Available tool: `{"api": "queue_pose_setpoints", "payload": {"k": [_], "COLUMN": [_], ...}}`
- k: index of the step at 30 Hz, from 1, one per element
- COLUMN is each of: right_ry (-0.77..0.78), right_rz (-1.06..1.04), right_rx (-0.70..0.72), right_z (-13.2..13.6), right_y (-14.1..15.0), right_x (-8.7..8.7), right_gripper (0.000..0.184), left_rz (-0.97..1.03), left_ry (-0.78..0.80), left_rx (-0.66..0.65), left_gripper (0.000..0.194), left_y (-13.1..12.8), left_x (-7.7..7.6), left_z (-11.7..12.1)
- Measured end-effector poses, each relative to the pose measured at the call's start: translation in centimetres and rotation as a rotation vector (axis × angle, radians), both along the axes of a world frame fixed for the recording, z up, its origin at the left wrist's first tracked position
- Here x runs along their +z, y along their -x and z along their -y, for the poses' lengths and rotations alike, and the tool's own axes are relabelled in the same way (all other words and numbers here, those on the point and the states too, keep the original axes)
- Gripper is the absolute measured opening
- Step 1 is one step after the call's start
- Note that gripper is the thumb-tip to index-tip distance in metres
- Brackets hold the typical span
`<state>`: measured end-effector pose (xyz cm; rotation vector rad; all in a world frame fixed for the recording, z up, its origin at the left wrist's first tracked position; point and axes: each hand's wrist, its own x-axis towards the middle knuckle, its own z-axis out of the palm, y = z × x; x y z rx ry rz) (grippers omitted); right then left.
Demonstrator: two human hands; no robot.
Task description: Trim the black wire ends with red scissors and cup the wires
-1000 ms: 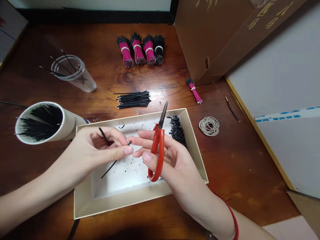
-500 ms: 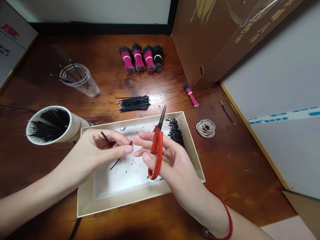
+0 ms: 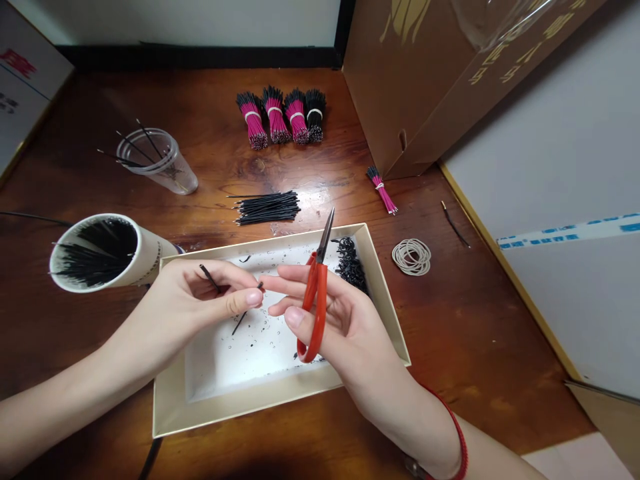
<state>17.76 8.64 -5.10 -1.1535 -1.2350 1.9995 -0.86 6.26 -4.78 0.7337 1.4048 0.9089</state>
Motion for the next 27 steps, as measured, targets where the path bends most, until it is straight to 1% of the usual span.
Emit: {"api": "queue_pose_setpoints", "payload": {"k": [3, 5, 7, 9, 14, 16, 19, 21, 26, 27], "right_ry": [-0.029, -0.086, -0.191, -0.306, -0.579, -0.657, -0.707, -0.728, -0.699, -0.683], "right_rz": [0.03, 0.052, 0.092, 0.156, 0.433, 0.496, 0.525, 0.542, 0.557, 0.555], "right_rx": [0.009, 0.004, 0.016, 0.058, 0.228, 0.265, 0.24, 0.208, 0.163, 0.152], "right_z": [0.0, -0.1, -0.2, -0.4, -0.5, -0.3, -0.1, -0.1, -0.2, -0.3], "right_y": [-0.2, -0.4, -0.7, -1.1, -1.4, -1.4, -1.3, -1.2, -0.8, -0.8], "right_x": [0.0, 0.0, 0.1, 0.3, 1.3, 1.4, 1.3, 1.1, 0.7, 0.5], "right_gripper": [0.032, 0.029, 0.029, 0.028, 0.012, 0.008, 0.009, 0.015, 0.029, 0.029], "left_rz": [0.0, -0.024, -0.072, -0.111, -0.139, -0.17, -0.183, -0.178, -0.218, -0.25], "left_ry": [-0.031, -0.06, -0.084, -0.099, -0.099, -0.097, -0.124, -0.16, -0.275, -0.302], "left_rx": [0.012, -0.001, -0.016, -0.015, 0.001, -0.007, -0.012, -0.02, -0.068, -0.088], "left_gripper": [0.015, 0.014, 0.011, 0.01, 0.013, 0.015, 0.016, 0.016, 0.017, 0.016], "left_y": [0.1, 0.2, 0.2, 0.2, 0.2, 0.2, 0.2, 0.2, -0.1, -0.1], "left_x": [-0.1, -0.3, -0.4, -0.4, -0.3, -0.2, -0.2, -0.3, -0.6, -0.6], "left_z": [0.1, 0.1, 0.2, 0.3, 0.3, 0.3, 0.2, 0.2, 0.1, 0.0]}}
